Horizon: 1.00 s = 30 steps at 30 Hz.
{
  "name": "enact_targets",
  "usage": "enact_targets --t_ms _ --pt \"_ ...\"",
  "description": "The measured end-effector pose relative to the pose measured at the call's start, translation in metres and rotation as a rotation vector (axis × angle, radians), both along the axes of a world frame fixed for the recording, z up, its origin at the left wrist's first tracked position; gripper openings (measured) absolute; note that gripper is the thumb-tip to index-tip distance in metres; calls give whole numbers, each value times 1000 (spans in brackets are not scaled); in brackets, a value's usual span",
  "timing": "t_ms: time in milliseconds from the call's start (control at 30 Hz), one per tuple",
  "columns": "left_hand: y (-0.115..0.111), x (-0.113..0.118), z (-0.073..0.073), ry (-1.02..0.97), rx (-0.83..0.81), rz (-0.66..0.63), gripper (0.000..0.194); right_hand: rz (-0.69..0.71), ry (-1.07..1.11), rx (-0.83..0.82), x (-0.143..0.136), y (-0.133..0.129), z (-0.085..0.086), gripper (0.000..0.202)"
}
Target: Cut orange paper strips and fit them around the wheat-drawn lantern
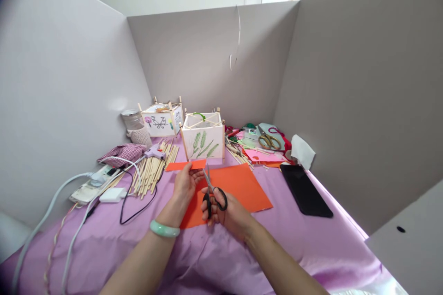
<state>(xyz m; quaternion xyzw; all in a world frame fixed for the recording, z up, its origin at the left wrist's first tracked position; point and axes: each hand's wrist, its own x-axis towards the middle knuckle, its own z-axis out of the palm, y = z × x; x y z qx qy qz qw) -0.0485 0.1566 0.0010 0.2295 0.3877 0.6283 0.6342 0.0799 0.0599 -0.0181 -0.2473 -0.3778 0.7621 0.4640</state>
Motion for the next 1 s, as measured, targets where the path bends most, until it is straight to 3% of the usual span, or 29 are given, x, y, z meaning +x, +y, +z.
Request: enact_targets --t_ms 133,433,600,833,1000 --pt "1 -1 -2 -5 -1 3 14 41 -6 20 1 -1 -2 46" --pt "-2 -1 -1 -11 -17 -44 16 -18 5 -6 -1 1 -1 43" --pt "-5 -1 1 -31 25 -142 14 -80 45 38 -2 3 -3 42" --pt "-9 0 -3 87 43 -304 22 -171 106 62 0 9 -1 45" --pt "-9 2 -5 111 61 -340 22 -233 148 88 1 9 1 45"
